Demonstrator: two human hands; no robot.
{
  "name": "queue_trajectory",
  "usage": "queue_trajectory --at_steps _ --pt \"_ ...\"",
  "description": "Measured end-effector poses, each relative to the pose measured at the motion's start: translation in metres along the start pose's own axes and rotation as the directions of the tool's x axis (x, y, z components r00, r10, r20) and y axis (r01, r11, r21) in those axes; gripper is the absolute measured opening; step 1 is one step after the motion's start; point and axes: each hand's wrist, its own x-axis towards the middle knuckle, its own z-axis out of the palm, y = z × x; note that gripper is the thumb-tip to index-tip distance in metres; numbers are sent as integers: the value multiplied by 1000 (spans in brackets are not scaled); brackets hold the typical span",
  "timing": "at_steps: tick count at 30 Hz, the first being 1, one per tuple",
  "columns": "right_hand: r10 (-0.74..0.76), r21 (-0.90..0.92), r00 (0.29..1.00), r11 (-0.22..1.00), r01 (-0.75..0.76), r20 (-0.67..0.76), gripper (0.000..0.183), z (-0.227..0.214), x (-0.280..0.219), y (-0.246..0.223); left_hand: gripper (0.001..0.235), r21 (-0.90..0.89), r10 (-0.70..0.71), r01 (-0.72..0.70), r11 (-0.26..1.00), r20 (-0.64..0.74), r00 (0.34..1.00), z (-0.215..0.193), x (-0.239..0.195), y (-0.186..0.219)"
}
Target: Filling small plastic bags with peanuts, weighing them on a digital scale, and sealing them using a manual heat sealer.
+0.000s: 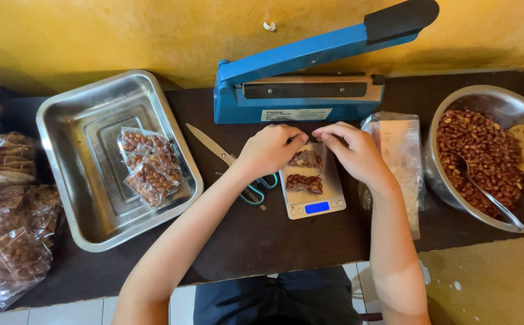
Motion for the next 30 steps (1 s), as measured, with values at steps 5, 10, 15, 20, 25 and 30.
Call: queue_trajectory --at_steps 5,10,15,20,25,30 --pt "-20 39 1000 999 21 -11 18 8 4 37 40 8 -38 38 999 -3 999 -1 2 0" --pt "-14 40 1000 999 14 -7 19 -1 -2 4 41 -2 -45 45 999 2 999 0 2 -1" --pt "-21 52 1000 998 21 1 20 6 2 38 40 -2 -51 51 999 -6 999 -2 1 -1" --pt "-5 13 1000 1000 5 19 16 -4 -4 -8 33 -11 -41 41 999 -20 999 0 5 -4" --pt "-8 -16 999 1000 9 53 17 -7 -4 -14 26 -1 -43 43 999 -48 998 0 8 -6" --pt "-47 108 998 993 44 33 13 2 -1 20 17 -88 67 -84 993 -175 982 1 7 -10"
